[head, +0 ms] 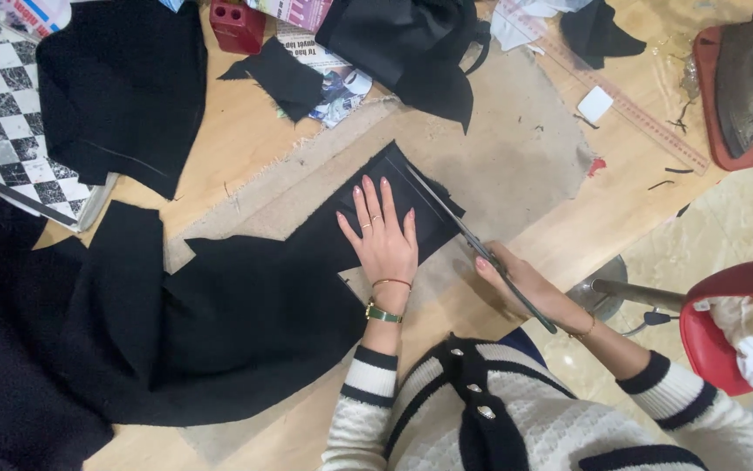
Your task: The person measures and marks a piece of black fabric using a clear ruler and white chalk. They then use large scissors to cut the fabric along the marked lines.
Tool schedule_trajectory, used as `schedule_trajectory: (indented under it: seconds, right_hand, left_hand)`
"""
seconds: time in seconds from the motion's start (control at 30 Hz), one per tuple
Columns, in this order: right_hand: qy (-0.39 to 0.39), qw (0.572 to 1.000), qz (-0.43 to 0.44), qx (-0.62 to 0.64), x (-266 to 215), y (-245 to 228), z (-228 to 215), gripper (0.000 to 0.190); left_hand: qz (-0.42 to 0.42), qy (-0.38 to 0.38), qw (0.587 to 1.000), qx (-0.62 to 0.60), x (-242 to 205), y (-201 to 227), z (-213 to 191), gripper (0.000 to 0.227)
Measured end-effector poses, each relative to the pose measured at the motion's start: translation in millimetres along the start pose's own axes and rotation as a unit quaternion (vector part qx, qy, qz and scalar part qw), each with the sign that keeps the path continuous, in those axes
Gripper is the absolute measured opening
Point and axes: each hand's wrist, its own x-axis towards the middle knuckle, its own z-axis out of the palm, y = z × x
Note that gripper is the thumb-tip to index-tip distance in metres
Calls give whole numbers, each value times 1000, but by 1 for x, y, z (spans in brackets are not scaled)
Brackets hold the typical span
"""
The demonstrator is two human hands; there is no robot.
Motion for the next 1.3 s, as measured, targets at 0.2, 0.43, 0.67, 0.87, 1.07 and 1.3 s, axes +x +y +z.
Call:
schedule_trajectory:
  seconds: [0.2, 0.43, 0.67, 0.87, 1.07, 1.3]
  right_hand:
    - [6, 1000, 17, -1, 1, -17, 2, 66]
    - [30, 999, -16, 4, 36, 27, 8, 71]
    - [23, 999, -29, -14, 33, -2, 3, 75]
    - [17, 1000, -6, 6, 23, -22, 4, 73]
    - [23, 999, -19, -28, 55, 6, 7, 74]
    - [40, 998, -34, -38, 53, 2, 3, 71]
  left_hand:
    - [1, 6, 1000, -8, 0, -1, -1, 61]
    - [4, 22, 1000, -2, 1, -1, -3, 61]
    - [6, 25, 1000, 9, 1, -2, -4, 61]
    - [1, 23, 1000, -9, 1, -1, -5, 61]
    - [0, 19, 1000, -4, 1, -1, -5, 61]
    - [-4, -1, 1000, 5, 2, 0, -6, 61]
